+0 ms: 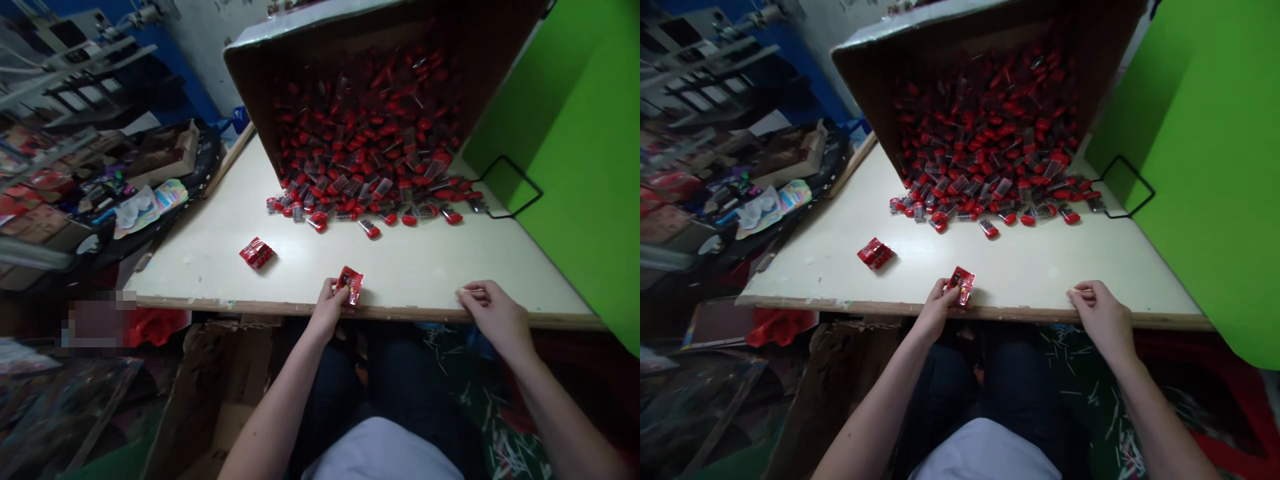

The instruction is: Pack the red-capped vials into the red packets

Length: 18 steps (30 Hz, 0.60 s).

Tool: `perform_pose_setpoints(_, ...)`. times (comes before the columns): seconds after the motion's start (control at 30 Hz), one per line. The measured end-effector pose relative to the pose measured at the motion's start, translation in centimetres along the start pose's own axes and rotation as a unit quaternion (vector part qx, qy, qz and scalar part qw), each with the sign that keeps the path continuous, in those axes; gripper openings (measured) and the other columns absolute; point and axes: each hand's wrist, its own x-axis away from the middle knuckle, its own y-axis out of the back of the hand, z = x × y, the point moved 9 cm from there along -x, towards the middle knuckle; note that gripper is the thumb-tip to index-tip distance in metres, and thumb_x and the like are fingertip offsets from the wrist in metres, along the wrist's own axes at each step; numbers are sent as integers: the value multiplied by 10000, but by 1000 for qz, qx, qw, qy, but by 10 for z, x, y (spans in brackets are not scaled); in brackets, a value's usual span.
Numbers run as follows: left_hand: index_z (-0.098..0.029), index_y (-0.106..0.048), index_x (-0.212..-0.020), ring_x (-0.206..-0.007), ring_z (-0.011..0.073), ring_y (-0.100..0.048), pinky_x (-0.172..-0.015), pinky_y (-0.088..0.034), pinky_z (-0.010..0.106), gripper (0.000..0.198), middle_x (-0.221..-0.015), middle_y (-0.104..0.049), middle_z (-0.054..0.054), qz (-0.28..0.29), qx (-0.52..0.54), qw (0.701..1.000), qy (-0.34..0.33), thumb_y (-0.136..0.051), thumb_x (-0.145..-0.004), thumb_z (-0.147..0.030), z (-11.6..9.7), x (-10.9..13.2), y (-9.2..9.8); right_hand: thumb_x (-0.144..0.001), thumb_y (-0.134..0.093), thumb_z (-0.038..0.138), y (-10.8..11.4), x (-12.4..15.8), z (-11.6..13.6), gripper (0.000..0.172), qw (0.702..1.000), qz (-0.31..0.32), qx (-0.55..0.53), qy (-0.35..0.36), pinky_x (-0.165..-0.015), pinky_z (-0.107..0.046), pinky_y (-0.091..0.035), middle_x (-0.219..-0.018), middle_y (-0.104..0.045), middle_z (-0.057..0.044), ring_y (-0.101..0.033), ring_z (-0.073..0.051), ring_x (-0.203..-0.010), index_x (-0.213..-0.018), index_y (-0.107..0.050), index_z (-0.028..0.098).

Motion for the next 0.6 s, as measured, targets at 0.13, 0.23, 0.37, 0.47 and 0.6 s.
perform_pose_setpoints(0.13,-197,-448,-906,-591,126,-597,-518,-446,229,282,-754,-600,-4,-53,-19,998,-8,-611,-741,-358,3,-11,-1,-794,-535,398,22,-12,2,259,987,28,160,22,-740,-413,-485,-875,-675,-89,-628,-243,-743,-928,-637,201)
perform_pose_setpoints(0.23,-196,-457,-889,-615,120,-575,-542,-457,240,239,-764,-566,-8,-74,3,997,-9,-590,-753,-341,6,-9,-7,-823,-501,351,45,-7,30,300,980,-79,179,35,-800,-439,-465,-992,-633,-147,-599,-237,-760,-1008,-642,161)
perform_pose_setpoints(0.37,-199,-453,-910,-626,127,-571,-583,-446,253,240,-760,-568,-8,-61,70,996,5,-580,-762,-339,9,-5,-25,-780,-597,465,-23,17,68,347,980,54,-181,-62,-764,-396,-512,-982,-656,-89,-633,-219,-798,-1011,-629,209)
perform_pose_setpoints(0.47,-192,-472,-898,-619,103,-535,-599,-394,225,221,-746,-567,-15,-68,92,993,-1,-594,-756,-309,6,-1,-31,-743,-662,489,-105,47,120,439,880,235,-390,-136,-790,-359,-526,-1032,-670,-75,-643,-223,-923,-1084,-605,219)
perform_pose_setpoints(0.6,-189,-505,-875,-607,81,-458,-580,-325,203,183,-720,-539,-32,-94,111,989,-16,-605,-750,-279,1,2,-27,-700,-728,405,-147,49,166,386,838,249,-469,-123,-821,-312,-508,-972,-698,-54,-642,-196,-919,-1008,-635,191)
